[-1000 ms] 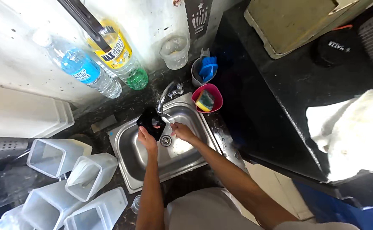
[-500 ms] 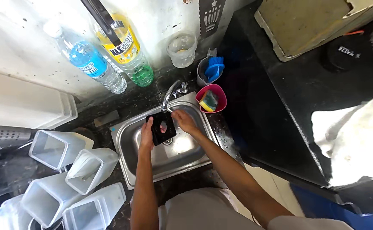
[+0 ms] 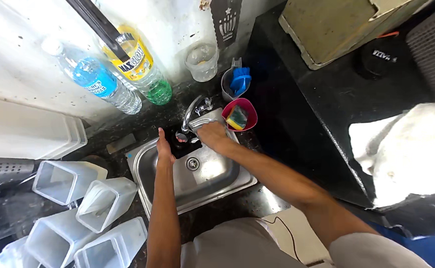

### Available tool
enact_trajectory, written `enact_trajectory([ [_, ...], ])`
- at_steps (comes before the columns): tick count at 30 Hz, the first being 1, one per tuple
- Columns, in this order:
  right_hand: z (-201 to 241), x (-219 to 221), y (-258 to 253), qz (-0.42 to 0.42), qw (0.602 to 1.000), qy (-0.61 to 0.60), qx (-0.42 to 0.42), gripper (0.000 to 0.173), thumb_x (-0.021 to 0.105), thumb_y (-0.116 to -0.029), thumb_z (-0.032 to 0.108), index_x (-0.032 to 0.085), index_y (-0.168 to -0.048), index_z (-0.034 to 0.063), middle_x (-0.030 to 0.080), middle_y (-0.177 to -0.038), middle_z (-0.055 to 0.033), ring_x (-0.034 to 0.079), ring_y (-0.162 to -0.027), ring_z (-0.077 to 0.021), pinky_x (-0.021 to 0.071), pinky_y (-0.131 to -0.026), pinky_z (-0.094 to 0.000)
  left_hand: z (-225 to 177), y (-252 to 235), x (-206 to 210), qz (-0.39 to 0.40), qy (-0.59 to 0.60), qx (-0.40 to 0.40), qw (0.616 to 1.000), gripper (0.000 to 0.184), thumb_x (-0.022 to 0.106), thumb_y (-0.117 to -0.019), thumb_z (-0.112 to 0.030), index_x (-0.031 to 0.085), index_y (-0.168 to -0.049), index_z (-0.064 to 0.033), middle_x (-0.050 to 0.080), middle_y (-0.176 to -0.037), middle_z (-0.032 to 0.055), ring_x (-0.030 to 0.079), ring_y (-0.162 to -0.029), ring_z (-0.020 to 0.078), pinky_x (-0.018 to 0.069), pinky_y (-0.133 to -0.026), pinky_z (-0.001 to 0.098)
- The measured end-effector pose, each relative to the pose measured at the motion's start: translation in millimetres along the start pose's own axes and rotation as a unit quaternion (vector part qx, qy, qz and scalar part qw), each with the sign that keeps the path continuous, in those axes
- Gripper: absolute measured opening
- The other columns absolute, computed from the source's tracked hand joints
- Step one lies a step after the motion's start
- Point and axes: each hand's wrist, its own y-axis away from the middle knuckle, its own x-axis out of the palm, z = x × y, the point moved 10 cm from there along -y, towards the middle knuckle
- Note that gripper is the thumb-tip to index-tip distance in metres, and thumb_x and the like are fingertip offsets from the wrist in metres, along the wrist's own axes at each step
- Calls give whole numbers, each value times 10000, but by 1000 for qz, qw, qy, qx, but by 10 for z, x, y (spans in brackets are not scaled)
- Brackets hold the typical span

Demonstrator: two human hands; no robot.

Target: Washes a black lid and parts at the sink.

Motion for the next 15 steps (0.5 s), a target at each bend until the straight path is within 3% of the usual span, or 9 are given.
enact_trajectory([
  [2, 10, -136, -42, -15, 999, 36, -26, 167, 600, -998, 92, 708, -974, -32, 700, -1008, -233, 676, -972, -429, 519, -781, -585, 66, 55, 35, 37, 1, -7, 999, 659, 258, -1040, -673, 617, -1060, -121, 659, -744, 52, 673, -659, 184, 601, -653, 385],
  [6, 46, -294, 50, -30, 998, 57, 7, 160, 559, -946, -61, 705, -1009, -44, 695, -1036, -234, 673, -980, -421, 528, -792, -565, 103, 55, 106, 56, 21, 6, 998, 674, 259, -1025, -700, 630, -1015, -137, 655, -727, 33, 667, -655, 171, 599, -654, 381],
  [9, -205, -170, 224, -20, 997, -59, 35, 147, 614, -959, 62, 706, -976, -51, 694, -1029, -265, 666, -1008, -464, 520, -807, -651, 150, 68, 156, 43, 41, 5, 998, 706, 267, -997, -745, 631, -1013, -140, 648, -741, 32, 658, -664, 168, 589, -644, 381],
  [11, -372, -90, 306, -72, 990, -114, 50, 135, 671, -938, 110, 707, -914, -18, 694, -959, -254, 678, -928, -460, 533, -742, -650, 173, 23, 141, 28, 49, -8, 998, 719, 278, -998, -740, 628, -1030, -112, 650, -740, 62, 660, -661, 204, 591, -646, 411],
  [15, -294, 73, 275, -77, 993, -83, 17, 114, 701, -927, 93, 718, -883, -10, 701, -922, -235, 689, -889, -442, 550, -721, -627, 188, 86, 95, 22, -7, -21, 1000, 669, 324, -1008, -714, 614, -1074, -115, 655, -744, 78, 663, -641, 222, 594, -627, 420],
])
